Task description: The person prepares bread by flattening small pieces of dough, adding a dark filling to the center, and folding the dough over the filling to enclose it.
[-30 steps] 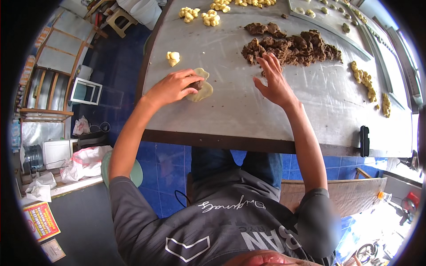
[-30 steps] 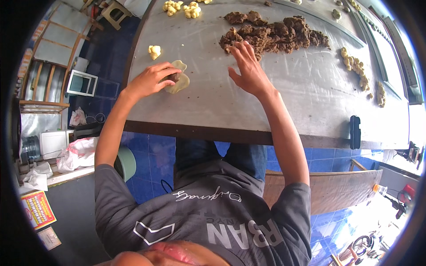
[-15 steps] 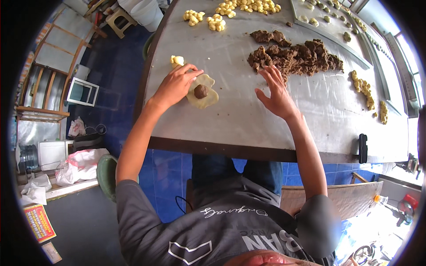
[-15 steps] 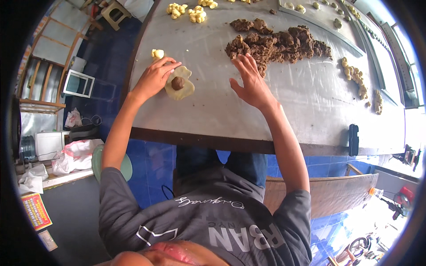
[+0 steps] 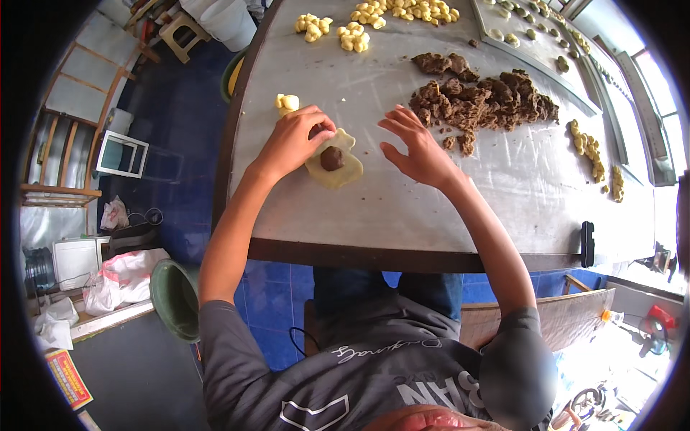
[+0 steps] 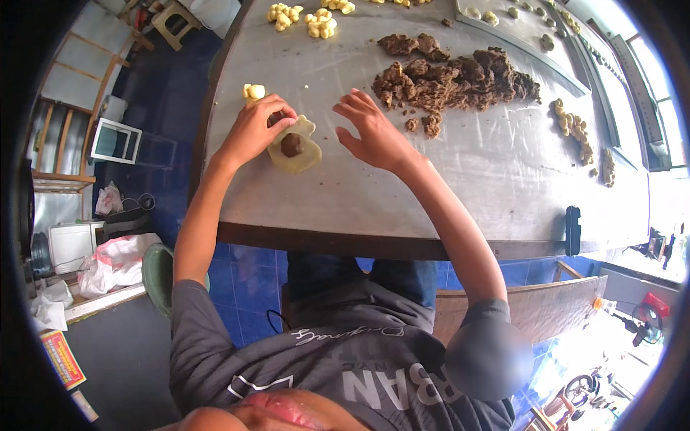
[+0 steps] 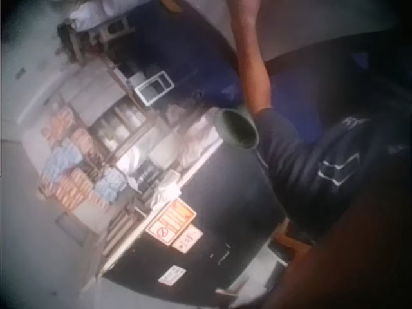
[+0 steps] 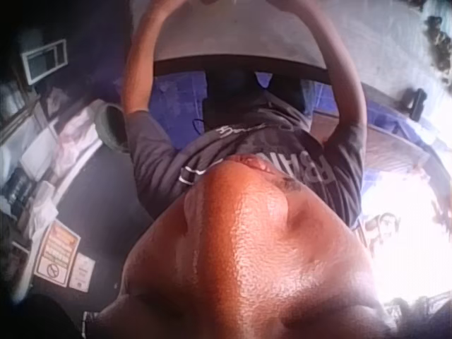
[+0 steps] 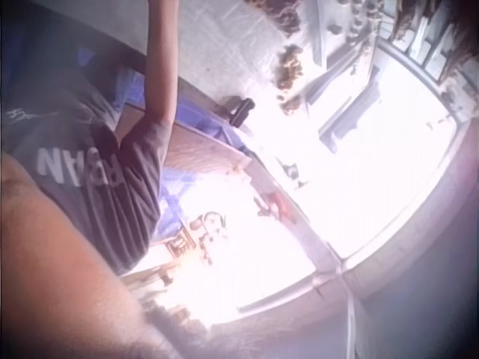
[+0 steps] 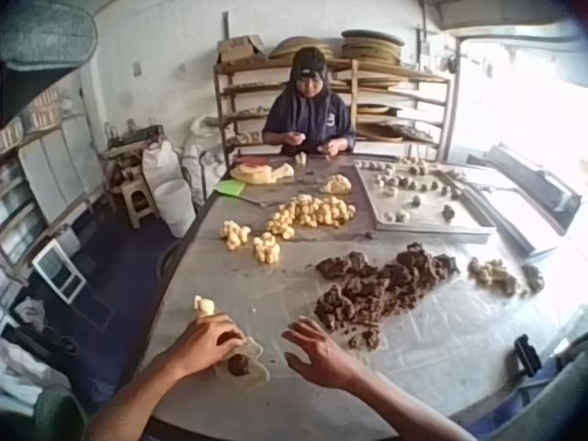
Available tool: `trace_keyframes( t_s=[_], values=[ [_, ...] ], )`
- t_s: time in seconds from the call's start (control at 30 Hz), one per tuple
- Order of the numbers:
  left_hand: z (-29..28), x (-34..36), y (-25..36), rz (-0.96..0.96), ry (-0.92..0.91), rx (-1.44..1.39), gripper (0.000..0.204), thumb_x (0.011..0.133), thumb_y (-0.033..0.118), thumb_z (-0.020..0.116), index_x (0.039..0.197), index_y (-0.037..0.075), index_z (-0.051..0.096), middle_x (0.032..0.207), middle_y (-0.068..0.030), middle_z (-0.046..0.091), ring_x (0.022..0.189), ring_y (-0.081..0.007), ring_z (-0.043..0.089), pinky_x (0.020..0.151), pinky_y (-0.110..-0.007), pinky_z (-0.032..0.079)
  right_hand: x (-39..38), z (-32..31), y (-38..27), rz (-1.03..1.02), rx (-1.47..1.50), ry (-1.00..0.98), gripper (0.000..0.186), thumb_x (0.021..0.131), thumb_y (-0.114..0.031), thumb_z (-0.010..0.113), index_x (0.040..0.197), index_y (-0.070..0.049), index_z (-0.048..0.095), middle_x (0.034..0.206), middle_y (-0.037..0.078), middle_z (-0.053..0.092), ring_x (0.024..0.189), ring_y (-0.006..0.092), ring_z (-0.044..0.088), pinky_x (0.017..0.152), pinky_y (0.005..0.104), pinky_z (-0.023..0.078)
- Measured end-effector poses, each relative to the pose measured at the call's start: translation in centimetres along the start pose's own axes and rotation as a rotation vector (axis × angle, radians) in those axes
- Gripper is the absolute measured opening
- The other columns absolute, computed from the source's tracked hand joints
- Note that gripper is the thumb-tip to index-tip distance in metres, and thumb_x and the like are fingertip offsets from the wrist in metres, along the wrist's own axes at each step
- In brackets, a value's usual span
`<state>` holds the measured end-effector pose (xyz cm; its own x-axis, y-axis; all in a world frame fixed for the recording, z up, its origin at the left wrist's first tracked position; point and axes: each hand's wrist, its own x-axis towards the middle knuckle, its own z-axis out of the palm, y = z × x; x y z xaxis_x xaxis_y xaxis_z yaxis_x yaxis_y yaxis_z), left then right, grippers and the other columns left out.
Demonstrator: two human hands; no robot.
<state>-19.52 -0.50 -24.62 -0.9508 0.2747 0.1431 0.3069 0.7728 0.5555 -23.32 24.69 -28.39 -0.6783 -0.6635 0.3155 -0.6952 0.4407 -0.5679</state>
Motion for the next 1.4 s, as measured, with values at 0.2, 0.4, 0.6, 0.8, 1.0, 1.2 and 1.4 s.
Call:
trace_keyframes(
  t_s=[0.2,0.4,0.6,0.8,1.0,1.2,1.4],
  values=[
    [0.7,0.0,-1.0,0.064,0.065,0.05,0.009,0.083,0.008,0.067,0.089,0.002,0.065,0.089,-0.009,0.063,0.081,-0.0278,0.062,0.072,-0.037,0.048,4.4,3.0,0.5,-0.135,0.072,-0.053,0.035,0.085,-0.013,0.062,0.115,0.004,0.058,0.114,0.021,0.058,0.121,0.0387,0.048,0.109,0.0429,0.034],
    [1.2,0.1,-2.1,0.185,0.09,0.043,0.012,0.084,0.005,0.065,0.094,0.0,0.061,0.088,-0.0101,0.063,0.081,-0.0291,0.062,0.073,-0.037,0.048,6.0,5.4,1.6,-0.177,0.057,-0.098,0.031,0.082,-0.013,0.06,0.109,0.001,0.062,0.109,0.016,0.06,0.121,0.0367,0.046,0.108,0.0439,0.033],
    [0.6,-0.6,-1.9,-0.001,-0.012,-0.299,0.01,0.09,0.007,0.061,0.095,-0.001,0.059,0.088,-0.0094,0.065,0.082,-0.0188,0.062,0.078,-0.032,0.047,6.0,6.1,0.2,-0.153,-0.062,-0.162,0.023,0.09,-0.02,0.055,0.106,-0.006,0.066,0.107,0.013,0.061,0.128,0.0354,0.04,0.11,0.0536,0.024],
    [-0.1,-1.1,-2.4,-0.026,-0.043,-0.463,0.013,0.092,0.012,0.062,0.1,0.001,0.062,0.089,-0.0049,0.066,0.085,-0.0128,0.062,0.079,-0.03,0.048,6.1,4.1,-0.8,-0.038,0.138,-0.361,0.023,0.093,-0.021,0.054,0.105,-0.007,0.067,0.106,0.013,0.064,0.112,0.0362,0.051,0.103,0.0516,0.032],
    [-0.6,-1.7,-1.0,-0.04,-0.081,-0.51,0.022,0.089,0.011,0.065,0.11,0.005,0.062,0.09,-0.004,0.068,0.084,-0.0123,0.064,0.078,-0.028,0.049,5.4,2.6,-3.3,0.014,0.135,-0.354,0.02,0.092,-0.016,0.054,0.102,-0.004,0.067,0.095,0.015,0.066,0.102,0.0325,0.057,0.088,0.0438,0.045],
    [-1.0,-3.0,-0.4,0.024,0.036,-0.367,0.028,0.086,0.007,0.067,0.113,0.006,0.061,0.089,-0.0063,0.07,0.082,-0.016,0.068,0.074,-0.029,0.051,5.2,1.9,-4.5,-0.072,0.006,-0.473,0.025,0.095,-0.025,0.055,0.104,-0.004,0.064,0.093,0.014,0.063,0.093,0.0319,0.055,0.088,0.0419,0.043],
    [-0.2,-6.7,1.8,0.133,0.064,-0.07,0.044,0.086,0.01,0.066,0.128,0.009,0.054,0.108,-0.0122,0.068,0.1,-0.0305,0.065,0.087,-0.041,0.051,0.4,4.8,-4.9,-0.294,-0.418,-0.064,0.063,0.089,-0.055,0.051,0.126,-0.004,0.053,0.127,0.016,0.054,0.122,0.0352,0.047,0.108,0.0535,0.029]
  ],
)
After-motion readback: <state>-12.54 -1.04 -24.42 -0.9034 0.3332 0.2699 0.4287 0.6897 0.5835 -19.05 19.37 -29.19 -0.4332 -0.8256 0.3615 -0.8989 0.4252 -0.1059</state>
